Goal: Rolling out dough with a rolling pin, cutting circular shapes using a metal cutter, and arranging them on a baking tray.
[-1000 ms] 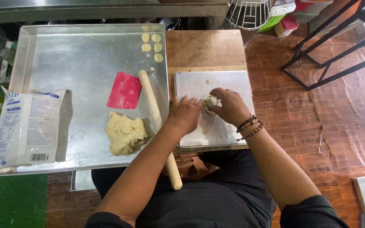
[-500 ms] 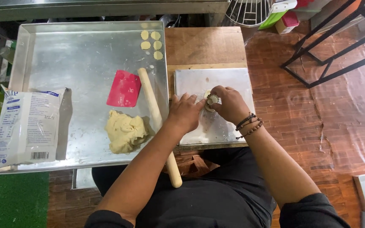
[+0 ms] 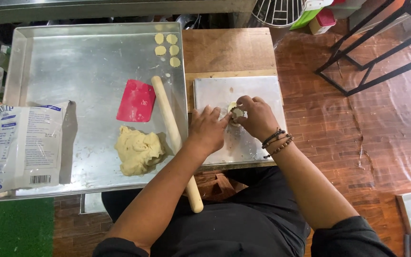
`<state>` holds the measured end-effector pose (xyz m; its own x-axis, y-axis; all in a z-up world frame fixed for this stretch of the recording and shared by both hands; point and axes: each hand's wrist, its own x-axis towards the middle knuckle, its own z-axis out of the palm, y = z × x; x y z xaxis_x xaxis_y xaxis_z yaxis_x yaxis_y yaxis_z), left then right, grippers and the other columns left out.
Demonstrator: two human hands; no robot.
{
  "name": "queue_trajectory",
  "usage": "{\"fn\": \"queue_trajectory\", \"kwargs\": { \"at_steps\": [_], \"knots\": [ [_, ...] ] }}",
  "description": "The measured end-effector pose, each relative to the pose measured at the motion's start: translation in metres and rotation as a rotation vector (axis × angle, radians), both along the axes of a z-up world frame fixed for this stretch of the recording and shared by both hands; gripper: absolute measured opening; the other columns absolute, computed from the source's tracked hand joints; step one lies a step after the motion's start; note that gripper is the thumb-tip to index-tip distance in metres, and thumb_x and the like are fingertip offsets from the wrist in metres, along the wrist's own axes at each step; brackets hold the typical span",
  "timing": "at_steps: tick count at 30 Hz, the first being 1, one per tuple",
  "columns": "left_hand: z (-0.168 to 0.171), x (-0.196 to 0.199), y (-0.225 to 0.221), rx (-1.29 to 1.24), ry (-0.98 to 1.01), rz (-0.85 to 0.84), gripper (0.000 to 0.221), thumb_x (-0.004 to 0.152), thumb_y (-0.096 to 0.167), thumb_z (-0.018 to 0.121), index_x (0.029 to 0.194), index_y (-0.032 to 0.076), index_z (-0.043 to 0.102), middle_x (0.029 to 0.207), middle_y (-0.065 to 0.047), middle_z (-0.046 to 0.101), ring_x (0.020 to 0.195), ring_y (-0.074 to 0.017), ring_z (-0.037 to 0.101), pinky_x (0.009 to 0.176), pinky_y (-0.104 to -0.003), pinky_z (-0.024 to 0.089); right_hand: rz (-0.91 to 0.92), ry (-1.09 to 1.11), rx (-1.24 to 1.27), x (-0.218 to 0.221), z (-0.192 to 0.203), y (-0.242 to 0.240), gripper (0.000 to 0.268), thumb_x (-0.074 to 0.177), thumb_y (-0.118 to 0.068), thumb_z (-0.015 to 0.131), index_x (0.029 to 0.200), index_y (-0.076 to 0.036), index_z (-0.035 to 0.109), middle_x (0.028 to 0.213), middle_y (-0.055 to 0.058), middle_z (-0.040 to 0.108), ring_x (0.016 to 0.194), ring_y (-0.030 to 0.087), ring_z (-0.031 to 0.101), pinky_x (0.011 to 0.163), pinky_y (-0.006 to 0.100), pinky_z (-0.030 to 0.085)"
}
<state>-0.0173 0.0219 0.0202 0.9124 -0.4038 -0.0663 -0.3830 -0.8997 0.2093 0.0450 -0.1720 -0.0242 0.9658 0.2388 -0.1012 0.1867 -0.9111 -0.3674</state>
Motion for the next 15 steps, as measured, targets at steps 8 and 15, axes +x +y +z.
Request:
{"fn": "queue_trajectory", "kwargs": {
  "at_steps": [8,15],
  "knots": [
    [-0.014,0.002,-0.005,-0.02,-0.032,0.025,0.046,0.095,0.018,0.048,0.137,0.028,0.066,0.122,-0.012,0.063,0.116,-0.0338,0.054,0.101,-0.066,0.038,0.006,-0.032,-0.005,-0.003,0.003,0.001,0.048,0.08,-0.027,0.086,0.121,-0.02,0.062,0.101,0.011,0.07,0.105,0.032,0.07,0.093,0.041,0.057],
    [-0.011,0.001,-0.004,-0.015,-0.022,0.038,0.049,0.096,0.016,0.05,0.141,0.031,0.063,0.125,-0.013,0.064,0.121,-0.0355,0.055,0.102,-0.069,0.038,0.063,-0.099,-0.02,-0.002,0.024,-0.003,0.06,0.073,-0.028,0.088,0.13,-0.015,0.069,0.105,0.014,0.074,0.115,0.033,0.065,0.099,0.043,0.054]
  ]
}}
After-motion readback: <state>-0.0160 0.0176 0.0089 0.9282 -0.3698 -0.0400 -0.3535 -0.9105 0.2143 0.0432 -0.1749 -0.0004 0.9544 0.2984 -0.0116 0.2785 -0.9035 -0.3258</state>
